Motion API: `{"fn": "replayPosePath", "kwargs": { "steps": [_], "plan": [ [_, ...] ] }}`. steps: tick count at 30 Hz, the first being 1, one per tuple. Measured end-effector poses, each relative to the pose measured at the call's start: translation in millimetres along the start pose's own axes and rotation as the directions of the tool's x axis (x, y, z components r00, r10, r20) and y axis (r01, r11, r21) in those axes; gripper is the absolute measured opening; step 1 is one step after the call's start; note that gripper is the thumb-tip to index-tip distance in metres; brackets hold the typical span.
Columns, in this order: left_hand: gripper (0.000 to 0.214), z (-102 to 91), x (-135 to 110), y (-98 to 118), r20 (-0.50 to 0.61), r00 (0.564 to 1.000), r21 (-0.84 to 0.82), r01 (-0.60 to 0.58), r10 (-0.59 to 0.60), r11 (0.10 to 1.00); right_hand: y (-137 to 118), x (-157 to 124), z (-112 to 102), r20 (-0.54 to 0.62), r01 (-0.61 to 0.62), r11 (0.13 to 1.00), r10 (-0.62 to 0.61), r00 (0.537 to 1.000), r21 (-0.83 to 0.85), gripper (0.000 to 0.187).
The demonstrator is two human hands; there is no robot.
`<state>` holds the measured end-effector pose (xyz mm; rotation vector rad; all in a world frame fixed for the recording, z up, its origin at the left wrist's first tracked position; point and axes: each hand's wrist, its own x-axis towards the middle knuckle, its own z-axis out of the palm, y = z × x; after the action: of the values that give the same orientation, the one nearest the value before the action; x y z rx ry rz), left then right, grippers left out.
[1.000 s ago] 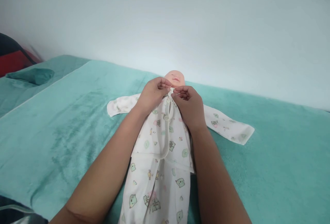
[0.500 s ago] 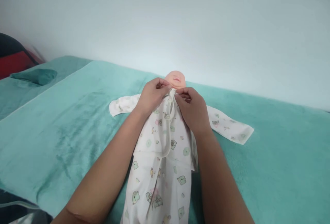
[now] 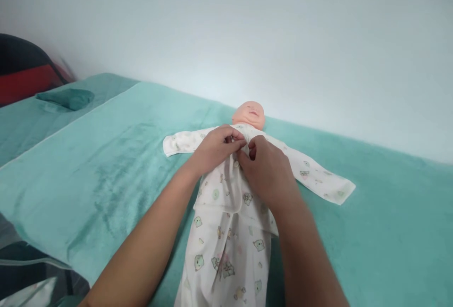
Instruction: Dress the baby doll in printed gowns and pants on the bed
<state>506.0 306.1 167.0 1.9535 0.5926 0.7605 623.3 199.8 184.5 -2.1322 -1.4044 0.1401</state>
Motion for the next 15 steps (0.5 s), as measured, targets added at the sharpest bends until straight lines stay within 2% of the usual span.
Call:
{"fn": "replayPosePath", "kwargs": {
  "steps": [5, 8, 10, 12, 15],
  "plan": [
    [0.014, -2.2, -2.8, -0.7, -0.023, 1.000, -0.127, -0.001, -0.002, 0.992, 5.9, 7.6, 2.5, -0.013, -0.072, 0.991, 0.074, 0.997, 0.110, 0.018],
    [0.017, -2.3, -5.2, -0.4, -0.035, 0.999, -0.230, 0.008, -0.017, 0.973, 9.4, 9.2, 2.3, -0.053, -0.137, 0.961, 0.154, 0.987, 0.242, 0.011],
    [0.018, -1.9, -5.4, -1.1, -0.019, 0.999, -0.292, 0.034, -0.041, 0.956, 11.2, 9.2, 2.5, -0.074, -0.171, 0.898, 0.218, 0.973, 0.405, 0.011],
    [0.018, -1.5, -4.6, -2.4, -0.006, 0.999, -0.326, 0.049, -0.054, 0.944, 12.2, 9.0, 3.3, -0.066, -0.178, 0.801, 0.261, 0.963, 0.572, 0.013],
    [0.017, -0.9, -2.7, -4.0, 0.012, 0.999, -0.336, 0.048, -0.047, 0.941, 12.2, 8.8, 5.5, -0.045, -0.168, 0.698, 0.277, 0.960, 0.697, 0.014]
  ]
}}
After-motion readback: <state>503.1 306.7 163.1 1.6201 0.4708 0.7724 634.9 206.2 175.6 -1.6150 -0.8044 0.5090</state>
